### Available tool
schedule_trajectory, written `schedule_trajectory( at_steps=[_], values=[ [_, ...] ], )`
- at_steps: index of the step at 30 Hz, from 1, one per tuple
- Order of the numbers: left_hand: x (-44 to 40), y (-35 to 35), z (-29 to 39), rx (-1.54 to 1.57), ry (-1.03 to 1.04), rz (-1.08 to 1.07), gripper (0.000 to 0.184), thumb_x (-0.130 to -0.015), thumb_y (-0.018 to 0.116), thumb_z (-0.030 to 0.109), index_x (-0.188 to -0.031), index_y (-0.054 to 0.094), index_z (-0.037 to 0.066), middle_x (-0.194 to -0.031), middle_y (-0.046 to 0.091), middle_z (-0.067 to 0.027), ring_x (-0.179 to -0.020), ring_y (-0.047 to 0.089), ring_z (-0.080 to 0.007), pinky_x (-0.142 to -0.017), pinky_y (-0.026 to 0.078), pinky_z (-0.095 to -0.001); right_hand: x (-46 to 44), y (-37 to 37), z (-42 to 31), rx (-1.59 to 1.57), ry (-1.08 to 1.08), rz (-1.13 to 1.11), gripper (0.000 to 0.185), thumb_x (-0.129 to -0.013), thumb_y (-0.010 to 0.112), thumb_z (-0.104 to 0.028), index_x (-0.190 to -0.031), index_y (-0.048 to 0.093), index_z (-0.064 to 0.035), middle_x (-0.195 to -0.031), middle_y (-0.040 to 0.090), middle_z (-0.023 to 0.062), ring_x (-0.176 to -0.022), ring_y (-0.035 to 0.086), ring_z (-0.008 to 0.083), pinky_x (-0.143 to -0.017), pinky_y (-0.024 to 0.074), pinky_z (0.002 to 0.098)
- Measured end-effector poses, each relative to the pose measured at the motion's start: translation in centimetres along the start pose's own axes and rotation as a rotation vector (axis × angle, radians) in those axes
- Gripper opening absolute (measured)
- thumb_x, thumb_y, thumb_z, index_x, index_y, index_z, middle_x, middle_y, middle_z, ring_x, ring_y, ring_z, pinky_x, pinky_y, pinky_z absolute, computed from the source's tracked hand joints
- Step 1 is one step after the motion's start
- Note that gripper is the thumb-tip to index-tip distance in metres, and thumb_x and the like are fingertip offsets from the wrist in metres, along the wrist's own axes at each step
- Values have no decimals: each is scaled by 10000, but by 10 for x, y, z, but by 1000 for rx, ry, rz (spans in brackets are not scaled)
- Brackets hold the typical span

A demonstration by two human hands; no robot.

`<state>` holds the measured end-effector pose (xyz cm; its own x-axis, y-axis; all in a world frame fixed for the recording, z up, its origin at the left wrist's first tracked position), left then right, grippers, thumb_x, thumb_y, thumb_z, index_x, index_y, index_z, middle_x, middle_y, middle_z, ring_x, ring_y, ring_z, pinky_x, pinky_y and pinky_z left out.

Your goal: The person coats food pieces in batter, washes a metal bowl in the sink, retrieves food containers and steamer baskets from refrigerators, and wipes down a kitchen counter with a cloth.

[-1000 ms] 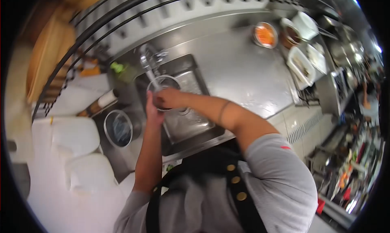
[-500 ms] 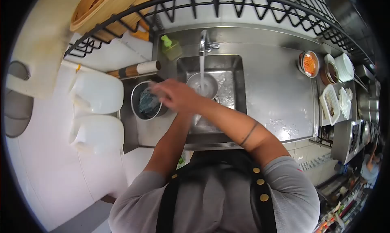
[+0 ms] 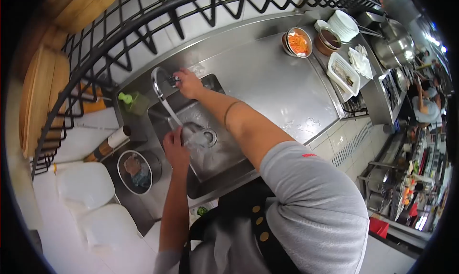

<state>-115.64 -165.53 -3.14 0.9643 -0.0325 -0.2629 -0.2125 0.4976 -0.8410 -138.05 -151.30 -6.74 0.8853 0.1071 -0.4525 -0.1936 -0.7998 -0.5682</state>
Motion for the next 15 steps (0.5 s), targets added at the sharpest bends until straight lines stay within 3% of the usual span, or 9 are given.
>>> schedule_trajectory(
  at_steps=[2, 4, 6, 8, 9, 11, 13, 15],
  values=[
    [28, -15, 9, 4, 82, 39, 612, -746, 568, -70, -1326, 613, 117, -1239, 547, -166, -1143, 530, -367, -977, 443, -458, -9, -3, 8, -2, -72, 28, 318, -877, 616, -123, -1190, 609, -67, -1184, 606, 205, -1111, 577, 405, -959, 476, 481],
    [59, -25, 16, 11, 75, 71, 616, -742, 574, -95, -1322, 613, 107, -1246, 536, -183, -1157, 525, -384, -980, 450, -470, -16, -6, 12, -138, 53, -161, 272, -907, 580, -128, -1170, 615, -69, -1131, 629, 190, -1127, 578, 380, -950, 479, 487],
    [93, -28, 11, 23, 52, 80, 604, -753, 576, -115, -1317, 614, 101, -1253, 530, -193, -1174, 520, -390, -986, 458, -473, -29, 8, 22, -103, 51, -193, 273, -947, 535, -204, -1169, 619, -69, -1089, 655, 198, -1101, 605, 381, -911, 497, 506],
    [126, -19, 6, 148, -36, 149, 547, -803, 580, -143, -1298, 620, 85, -1281, 522, -207, -1208, 508, -405, -999, 476, -462, -41, 41, 45, 65, 234, -329, 505, -1066, 323, -370, -1032, 680, -15, -1055, 663, 253, -1019, 616, 444, -934, 489, 500],
    [135, -19, 12, 160, -39, 138, 547, -803, 580, -143, -1298, 620, 85, -1281, 522, -207, -1208, 508, -405, -999, 476, -462, -38, 44, 45, 16, 268, -218, 662, -1069, 240, -446, -932, 701, 9, -982, 674, 269, -976, 625, 463, -890, 496, 524],
    [149, -29, 25, 95, 14, 29, 527, -825, 548, -167, -1293, 618, 64, -1402, 448, -194, -1313, 447, -379, -1070, 446, -429, -23, 75, 77, -32, 384, -248, 405, -988, 490, -355, -1193, 594, -21, -1053, 660, 263, -978, 646, 447, -850, 495, 564],
    [152, -34, 39, 89, 59, 39, 486, -838, 576, -141, -1278, 622, 61, -1365, 488, -201, -1282, 475, -396, -1045, 459, -454, 20, 22, 35, -157, 371, 40, 444, -975, 536, -359, -1249, 559, -10, -1054, 662, 244, -1006, 639, 425, -856, 497, 539],
    [142, -41, 59, 33, 154, 94, 380, -881, 613, -60, -1245, 628, 50, -1342, 534, -214, -1272, 495, -418, -1043, 448, -505, 70, -34, 7, -353, 370, -212, 483, -938, 611, -326, -1305, 528, -23, -1076, 652, 222, -1045, 621, 394, -872, 498, 504]
  ],
)
Point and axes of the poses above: each hand's wrist, its own x-axis away from the middle knuckle, its own y-axis out of the palm, z = x × y, the point moved 5 cm from there along -x, towards the middle knuckle
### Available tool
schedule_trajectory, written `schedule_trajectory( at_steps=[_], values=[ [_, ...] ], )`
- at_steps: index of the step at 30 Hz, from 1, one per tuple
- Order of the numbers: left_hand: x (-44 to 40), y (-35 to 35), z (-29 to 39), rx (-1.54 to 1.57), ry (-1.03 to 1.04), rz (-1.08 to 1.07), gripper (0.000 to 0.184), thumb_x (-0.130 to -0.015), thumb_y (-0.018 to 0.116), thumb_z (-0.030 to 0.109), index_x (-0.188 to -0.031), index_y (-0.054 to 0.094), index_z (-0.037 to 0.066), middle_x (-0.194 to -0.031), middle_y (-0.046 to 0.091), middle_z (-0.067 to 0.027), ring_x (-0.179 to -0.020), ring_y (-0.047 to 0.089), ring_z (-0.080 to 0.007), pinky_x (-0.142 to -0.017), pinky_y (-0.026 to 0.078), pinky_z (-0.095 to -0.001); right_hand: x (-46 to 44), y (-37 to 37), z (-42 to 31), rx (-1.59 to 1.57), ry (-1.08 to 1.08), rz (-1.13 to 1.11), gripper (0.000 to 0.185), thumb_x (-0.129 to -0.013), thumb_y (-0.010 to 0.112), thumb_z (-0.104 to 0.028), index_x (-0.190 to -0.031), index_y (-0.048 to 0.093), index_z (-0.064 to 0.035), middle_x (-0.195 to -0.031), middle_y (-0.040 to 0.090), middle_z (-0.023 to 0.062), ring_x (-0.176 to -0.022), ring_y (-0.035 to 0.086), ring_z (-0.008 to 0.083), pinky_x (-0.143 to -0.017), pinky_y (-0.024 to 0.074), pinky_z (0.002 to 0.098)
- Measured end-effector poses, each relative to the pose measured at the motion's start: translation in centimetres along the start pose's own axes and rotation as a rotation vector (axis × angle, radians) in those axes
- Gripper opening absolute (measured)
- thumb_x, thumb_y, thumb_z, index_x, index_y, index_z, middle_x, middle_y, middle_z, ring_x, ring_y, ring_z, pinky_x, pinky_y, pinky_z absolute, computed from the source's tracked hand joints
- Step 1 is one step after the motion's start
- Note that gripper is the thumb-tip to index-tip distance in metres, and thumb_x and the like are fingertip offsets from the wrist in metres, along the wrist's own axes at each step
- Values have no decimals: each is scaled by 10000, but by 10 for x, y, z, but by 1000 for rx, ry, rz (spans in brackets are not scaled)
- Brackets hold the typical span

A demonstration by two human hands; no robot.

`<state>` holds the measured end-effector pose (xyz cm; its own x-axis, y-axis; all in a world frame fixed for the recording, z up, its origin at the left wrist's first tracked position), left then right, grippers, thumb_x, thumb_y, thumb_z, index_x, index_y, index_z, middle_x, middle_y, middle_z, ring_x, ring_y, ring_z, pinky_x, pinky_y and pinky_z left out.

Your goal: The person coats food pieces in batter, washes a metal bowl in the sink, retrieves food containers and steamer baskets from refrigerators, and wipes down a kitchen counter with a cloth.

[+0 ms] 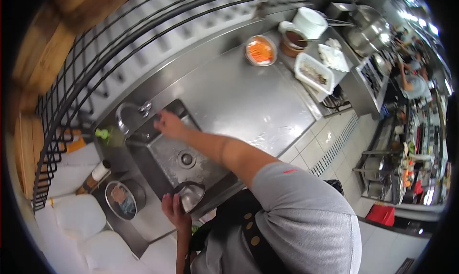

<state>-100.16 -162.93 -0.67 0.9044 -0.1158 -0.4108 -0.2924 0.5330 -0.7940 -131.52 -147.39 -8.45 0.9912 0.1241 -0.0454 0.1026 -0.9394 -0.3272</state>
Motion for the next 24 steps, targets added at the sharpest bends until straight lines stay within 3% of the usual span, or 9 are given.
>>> schedule_trajectory(
  at_steps=[3, 6, 10, 13, 15, 16, 18, 21, 24],
  values=[
    [-50, -11, 46, 52, 231, 203, 395, -921, 652, 54, -1304, 552, 47, -1354, 534, -213, -1271, 497, -423, -1058, 421, -549, 122, -99, -11, 148, -401, 84, 370, -884, 669, -245, -1209, 620, -74, -1085, 633, 182, -991, 612, 386, -841, 507, 479],
    [-106, -9, 103, 245, 380, 390, 423, -926, 675, 116, -1317, 530, 50, -1370, 525, -212, -1275, 494, -430, -1058, 418, -565, 220, -224, 13, 366, -246, -22, 165, -895, 638, -184, -997, 706, -73, -930, 678, 150, -881, 655, 363, -768, 533, 464],
    [-165, 77, 138, 11, 266, 41, 551, -916, 605, 47, -1438, 427, 62, -1396, 492, -239, -1302, 486, -413, -1063, 418, -540, 324, -405, 57, 391, -95, 337, 158, -880, 653, -149, -986, 714, -49, -920, 703, 146, -803, 675, 346, -729, 552, 426],
    [-168, 168, 141, 62, -12, -205, 565, -914, 551, 25, -1457, 396, 17, -1365, 519, -232, -1262, 531, -387, -1026, 476, -499, 379, -508, 78, 381, 2, 532, 169, -869, 666, -141, -994, 718, -40, -903, 711, 154, -759, 681, 340, -701, 557, 397],
    [-146, 230, 122, 868, -710, -76, 494, -922, 530, 14, -1408, 440, -7, -1318, 545, -203, -1161, 598, -348, -919, 571, -439, 403, -563, 91, 386, 41, 623, 173, -865, 674, -141, -996, 720, -38, -892, 713, 157, -739, 683, 338, -686, 558, 383],
    [-147, 240, 137, 857, -709, -82, 494, -922, 530, 14, -1408, 440, -7, -1318, 545, -203, -1161, 598, -348, -919, 571, -439, 414, -586, 99, 333, 115, 693, 181, -865, 678, -151, -1000, 720, -38, -903, 715, 159, -743, 688, 330, -685, 556, 377],
    [-133, 281, 159, 1129, -1304, -200, 473, -908, 489, -28, -1379, 451, -15, -1255, 570, -177, -1071, 634, -297, -811, 621, -365, 422, -629, 116, 244, 237, 759, 225, -856, 700, -200, -1010, 719, -37, -931, 720, 164, -782, 702, 302, -713, 553, 382],
    [-128, 340, 173, 1335, -1325, -293, 475, -902, 533, 10, -1367, 443, -24, -1225, 580, -179, -1049, 638, -284, -795, 623, -349, 405, -677, 150, 314, 208, 824, 250, -871, 701, -225, -1037, 711, -39, -920, 720, 152, -789, 703, 268, -723, 554, 369],
    [-162, 327, 221, 467, -830, -145, 624, -858, 656, 130, -1410, 422, -44, -1250, 577, -213, -1106, 607, -345, -1001, 511, -440, 376, -716, 155, 372, 176, 805, 256, -849, 706, -228, -1024, 709, -42, -942, 719, 165, -823, 700, 300, -750, 553, 381]
  ],
)
Point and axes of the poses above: each hand's wrist, its own x-axis away from the middle knuckle, its own y-axis out of the palm, z = x × y, the point moved 5 cm from there along -x, towards the middle knuckle
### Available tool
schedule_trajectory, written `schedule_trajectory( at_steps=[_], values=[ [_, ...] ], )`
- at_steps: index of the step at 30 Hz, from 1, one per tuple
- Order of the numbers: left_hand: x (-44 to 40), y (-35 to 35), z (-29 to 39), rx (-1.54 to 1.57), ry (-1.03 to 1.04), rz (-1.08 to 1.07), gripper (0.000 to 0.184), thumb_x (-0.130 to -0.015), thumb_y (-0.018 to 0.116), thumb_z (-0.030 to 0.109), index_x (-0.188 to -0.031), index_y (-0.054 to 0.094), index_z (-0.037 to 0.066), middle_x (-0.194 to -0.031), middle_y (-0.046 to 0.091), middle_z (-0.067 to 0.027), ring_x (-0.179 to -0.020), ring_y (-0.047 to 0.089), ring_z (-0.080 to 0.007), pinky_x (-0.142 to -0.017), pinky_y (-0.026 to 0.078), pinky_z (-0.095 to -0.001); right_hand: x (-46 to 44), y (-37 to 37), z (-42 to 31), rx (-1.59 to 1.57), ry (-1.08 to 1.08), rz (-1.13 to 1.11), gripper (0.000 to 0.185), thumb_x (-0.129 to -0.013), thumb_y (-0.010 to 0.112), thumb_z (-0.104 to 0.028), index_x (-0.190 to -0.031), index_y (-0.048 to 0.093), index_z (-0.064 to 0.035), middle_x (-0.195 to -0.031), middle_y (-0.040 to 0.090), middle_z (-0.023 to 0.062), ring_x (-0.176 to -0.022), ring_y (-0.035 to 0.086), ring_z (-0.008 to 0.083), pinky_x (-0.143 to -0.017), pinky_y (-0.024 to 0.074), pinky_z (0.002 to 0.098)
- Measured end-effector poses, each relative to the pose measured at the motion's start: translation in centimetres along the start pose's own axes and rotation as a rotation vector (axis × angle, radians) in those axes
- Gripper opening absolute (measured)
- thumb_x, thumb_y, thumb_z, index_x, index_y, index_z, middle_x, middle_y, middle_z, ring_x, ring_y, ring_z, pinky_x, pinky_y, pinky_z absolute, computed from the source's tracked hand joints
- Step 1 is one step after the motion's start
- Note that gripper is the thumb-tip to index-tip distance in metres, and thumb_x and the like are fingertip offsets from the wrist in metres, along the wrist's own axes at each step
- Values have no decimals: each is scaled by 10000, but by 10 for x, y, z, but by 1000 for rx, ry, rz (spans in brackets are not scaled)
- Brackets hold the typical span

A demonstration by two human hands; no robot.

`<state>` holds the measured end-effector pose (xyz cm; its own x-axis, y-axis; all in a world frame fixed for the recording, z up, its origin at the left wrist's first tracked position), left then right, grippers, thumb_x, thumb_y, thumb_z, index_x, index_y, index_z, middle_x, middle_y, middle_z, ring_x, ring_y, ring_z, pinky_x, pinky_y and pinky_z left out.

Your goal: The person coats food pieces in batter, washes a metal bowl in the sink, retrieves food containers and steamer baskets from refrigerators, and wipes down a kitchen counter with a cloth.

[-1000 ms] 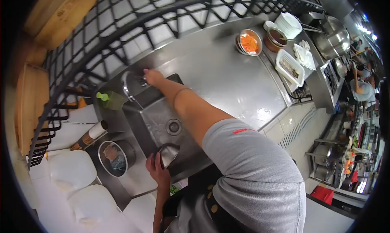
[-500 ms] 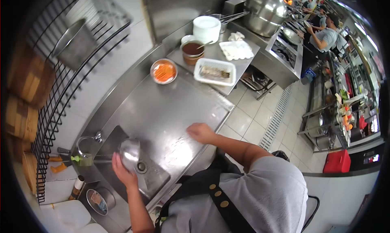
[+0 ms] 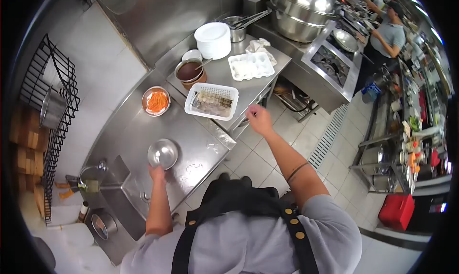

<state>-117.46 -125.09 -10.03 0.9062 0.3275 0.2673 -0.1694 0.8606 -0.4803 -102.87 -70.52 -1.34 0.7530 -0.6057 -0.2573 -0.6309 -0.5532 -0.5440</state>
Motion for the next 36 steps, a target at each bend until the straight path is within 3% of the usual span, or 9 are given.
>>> schedule_trajectory(
  at_steps=[1, 3, 9, 15, 20, 23, 26, 30, 36],
  values=[
    [-5, 12, 15, -267, 310, 139, 679, -838, 689, 158, -1428, 415, -36, -1276, 566, -226, -1143, 584, -373, -1069, 448, -468, -27, 2, 4, -2, 2, -32, 256, -849, 706, -228, -1024, 709, -42, -942, 719, 165, -823, 700, 300, -750, 553, 381],
    [-43, 20, -1, -481, 385, 317, 718, -815, 682, 154, -1458, 403, 3, -1320, 540, -246, -1230, 517, -420, -1120, 349, -472, -79, -14, 5, 75, 29, 36, 269, -828, 709, -238, -1006, 710, -36, -943, 711, 173, -868, 690, 335, -773, 550, 409],
    [66, 63, 187, -396, 814, 346, 567, -857, 642, 156, -1394, 498, 44, -1344, 538, -215, -1270, 488, -391, -1094, 360, -475, -215, -9, 34, 407, -5, -114, 387, -823, 679, -198, -1182, 647, -60, -1102, 634, 213, -1028, 645, 402, -891, 528, 469],
    [113, 204, 283, -135, 1093, -241, 353, -869, 639, 75, -1219, 641, 33, -1312, 577, -169, -1232, 535, -330, -1057, 410, -431, -323, 18, 58, 763, 56, -387, 636, -829, 619, -76, -1429, 474, -231, -1365, 463, 208, -1276, 494, 391, -1000, 500, 480],
    [127, 327, 350, -163, 1110, -595, 425, -850, 665, 94, -1270, 610, 46, -1371, 543, -165, -1277, 493, -364, -1076, 395, -455, -369, 21, 74, 822, -128, -604, 342, -782, 741, -186, -1121, 699, -190, -1371, 473, 158, -1290, 470, 360, -997, 498, 462],
    [118, 402, 357, -247, 1104, -679, 537, -849, 687, 145, -1359, 538, 66, -1420, 502, -165, -1318, 451, -367, -1089, 381, -477, -389, 18, 77, 516, -546, -589, 215, -715, 812, -269, -871, 739, -141, -1254, 598, 125, -1201, 546, 314, -941, 507, 416],
    [117, 454, 349, -455, 1071, -697, 673, -821, 735, 262, -1418, 481, 84, -1454, 479, -158, -1358, 420, -359, -1119, 346, -490, -392, 5, 73, 51, -155, -774, 264, -754, 815, -300, -804, 700, -68, -883, 708, 95, -848, 684, 203, -789, 520, 341],
    [123, 477, 350, -677, 1095, -602, 781, -770, 777, 399, -1421, 469, 99, -1496, 437, -138, -1416, 357, -328, -1137, 307, -514, -363, -19, 82, -209, 369, -769, 247, -862, 766, -250, -856, 652, -32, -776, 663, 40, -626, 617, 96, -537, 452, 270],
    [126, 482, 351, -653, 831, -530, 647, -760, 782, 395, -1307, 571, 119, -1450, 484, -129, -1425, 367, -338, -1160, 289, -494, -285, -27, 133, -700, 854, -843, 259, -855, 790, -260, -932, 647, -58, -702, 555, -29, -530, 458, 68, -482, 356, 243]
  ],
)
Point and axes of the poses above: each hand's wrist, its own x-axis away from the middle knuckle, its own y-axis out of the palm, z = x × y, the point moved 5 cm from there along -x, towards the middle knuckle
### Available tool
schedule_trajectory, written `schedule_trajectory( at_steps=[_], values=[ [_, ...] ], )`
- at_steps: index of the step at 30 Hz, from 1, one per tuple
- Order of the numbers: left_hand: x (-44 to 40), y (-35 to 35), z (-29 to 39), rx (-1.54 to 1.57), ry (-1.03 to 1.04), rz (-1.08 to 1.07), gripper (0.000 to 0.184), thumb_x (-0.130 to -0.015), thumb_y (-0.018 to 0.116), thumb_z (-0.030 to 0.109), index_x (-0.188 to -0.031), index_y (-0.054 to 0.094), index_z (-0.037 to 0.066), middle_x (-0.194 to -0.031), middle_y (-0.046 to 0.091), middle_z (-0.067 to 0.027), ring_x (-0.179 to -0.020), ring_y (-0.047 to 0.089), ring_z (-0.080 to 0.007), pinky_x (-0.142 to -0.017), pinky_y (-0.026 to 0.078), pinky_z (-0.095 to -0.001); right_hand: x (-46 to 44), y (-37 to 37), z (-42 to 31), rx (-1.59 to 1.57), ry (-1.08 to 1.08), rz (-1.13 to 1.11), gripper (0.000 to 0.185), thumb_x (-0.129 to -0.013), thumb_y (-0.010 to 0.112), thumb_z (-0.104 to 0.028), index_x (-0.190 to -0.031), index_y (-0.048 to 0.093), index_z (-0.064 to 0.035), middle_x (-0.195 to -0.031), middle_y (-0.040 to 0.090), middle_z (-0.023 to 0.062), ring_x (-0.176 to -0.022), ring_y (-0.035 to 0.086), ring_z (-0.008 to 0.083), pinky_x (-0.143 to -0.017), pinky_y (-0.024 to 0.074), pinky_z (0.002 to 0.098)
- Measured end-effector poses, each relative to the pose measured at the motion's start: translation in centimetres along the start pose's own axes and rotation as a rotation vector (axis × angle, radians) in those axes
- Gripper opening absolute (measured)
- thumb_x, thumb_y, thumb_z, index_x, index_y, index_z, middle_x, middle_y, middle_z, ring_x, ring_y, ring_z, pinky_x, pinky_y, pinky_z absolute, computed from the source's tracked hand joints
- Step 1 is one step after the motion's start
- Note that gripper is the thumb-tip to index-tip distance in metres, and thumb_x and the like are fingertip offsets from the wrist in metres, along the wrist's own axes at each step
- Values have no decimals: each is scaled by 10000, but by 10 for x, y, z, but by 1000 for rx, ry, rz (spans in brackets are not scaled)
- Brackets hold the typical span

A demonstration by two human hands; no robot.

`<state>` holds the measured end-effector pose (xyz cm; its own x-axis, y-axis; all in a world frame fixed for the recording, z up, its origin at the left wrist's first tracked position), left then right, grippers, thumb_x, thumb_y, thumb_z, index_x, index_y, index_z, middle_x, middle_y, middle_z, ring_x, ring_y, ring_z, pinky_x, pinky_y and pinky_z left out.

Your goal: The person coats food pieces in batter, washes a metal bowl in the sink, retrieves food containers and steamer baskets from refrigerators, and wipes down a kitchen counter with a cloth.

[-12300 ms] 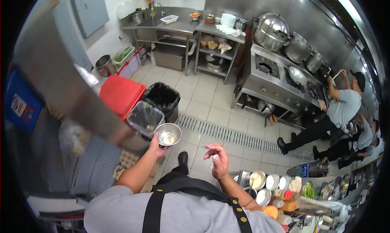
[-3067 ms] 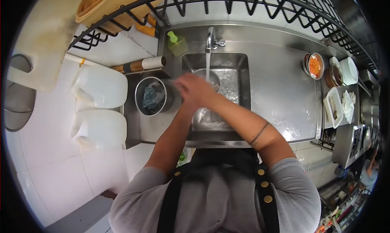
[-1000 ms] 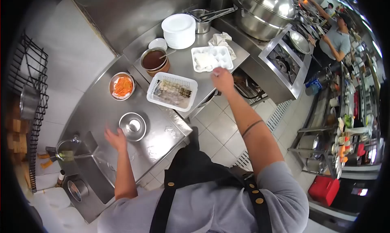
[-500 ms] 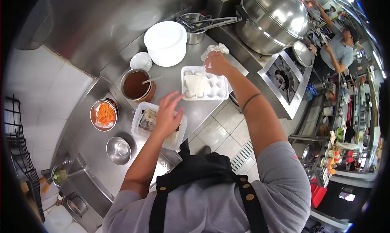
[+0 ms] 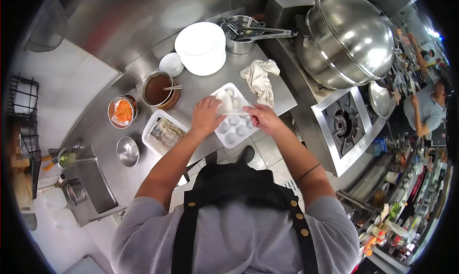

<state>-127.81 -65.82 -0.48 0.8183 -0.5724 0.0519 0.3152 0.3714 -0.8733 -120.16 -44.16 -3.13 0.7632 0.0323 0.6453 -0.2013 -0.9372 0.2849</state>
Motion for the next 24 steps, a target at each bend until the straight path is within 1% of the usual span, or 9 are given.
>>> schedule_trajectory(
  at_steps=[3, 8, 10, 13, 15, 17, 19, 23, 24],
  values=[
    [3, 18, -5, -32, 40, 119, 598, -772, 769, 399, -1284, 600, 142, -1454, 491, -148, -1419, 373, -373, -1168, 268, -524, 16, 14, 11, -157, -94, -67, 278, -850, 797, -274, -940, 653, -54, -708, 539, -36, -527, 439, 70, -486, 350, 247],
    [14, 17, 24, -87, 39, 142, 564, -806, 740, 389, -1298, 596, 155, -1494, 460, -182, -1443, 332, -412, -1175, 237, -564, 34, 7, 51, -150, -140, 59, 354, -867, 767, -352, -960, 677, -22, -679, 566, -4, -556, 503, 106, -532, 411, 280],
    [15, 10, 39, -51, 28, 180, 505, -839, 716, 368, -1272, 609, 132, -1450, 500, -197, -1409, 375, -425, -1139, 284, -564, 37, -2, 55, 302, -265, 135, 448, -878, 720, -443, -900, 683, 3, -684, 614, 59, -616, 582, 159, -588, 469, 328],
    [19, 13, 44, 8, 179, 276, 386, -908, 651, 292, -1226, 615, 76, -1325, 582, -202, -1274, 493, -426, -1057, 367, -529, 53, -7, 56, 390, -196, 213, 516, -879, 686, -497, -845, 671, 18, -719, 646, 107, -672, 624, 187, -635, 491, 354],
    [19, 22, 44, 8, 205, 273, 325, -938, 611, 252, -1191, 612, 48, -1254, 605, -204, -1181, 529, -423, -1001, 393, -516, 37, -8, 71, 314, -279, 250, 455, -887, 696, -434, -832, 660, 16, -703, 637, 89, -672, 618, 171, -630, 483, 335],
    [21, 27, 43, 12, 213, 278, 272, -968, 572, 213, -1155, 608, 20, -1183, 627, -206, -1089, 565, -420, -945, 420, -503, 30, -6, 77, -86, -311, 228, 391, -893, 705, -377, -814, 649, 3, -708, 635, 73, -661, 604, 165, -624, 477, 332],
    [20, 25, 39, 49, 163, 307, 236, -997, 524, 191, -1107, 598, -3, -1090, 636, -211, -990, 575, -420, -884, 436, -493, 20, -9, 86, -173, -303, 266, 334, -903, 713, -328, -843, 642, -7, -710, 622, 50, -657, 589, 150, -612, 470, 315],
    [15, 25, 39, -42, 222, 359, 225, -926, 668, 213, -993, 587, 14, -949, 608, -177, -921, 563, -400, -813, 442, -489, 21, -3, 92, -270, -387, 232, 291, -914, 718, -300, -891, 630, -24, -729, 604, 14, -639, 559, 111, -572, 449, 288],
    [13, 26, 36, -47, 144, 301, 268, -856, 749, 224, -909, 566, 35, -906, 591, -152, -902, 562, -388, -789, 444, -482, 25, 1, 94, -258, -378, 239, 235, -929, 703, -275, -928, 628, -52, -776, 594, 2, -671, 553, 110, -606, 473, 271]
  ],
)
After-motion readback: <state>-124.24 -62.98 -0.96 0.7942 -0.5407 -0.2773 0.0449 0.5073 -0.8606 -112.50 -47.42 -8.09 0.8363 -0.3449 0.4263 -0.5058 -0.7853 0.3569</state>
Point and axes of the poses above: each hand's wrist, its own x-axis away from the middle knuckle, its own y-axis out of the palm, z = x × y, the point moved 5 cm from there along -x, towards the middle knuckle
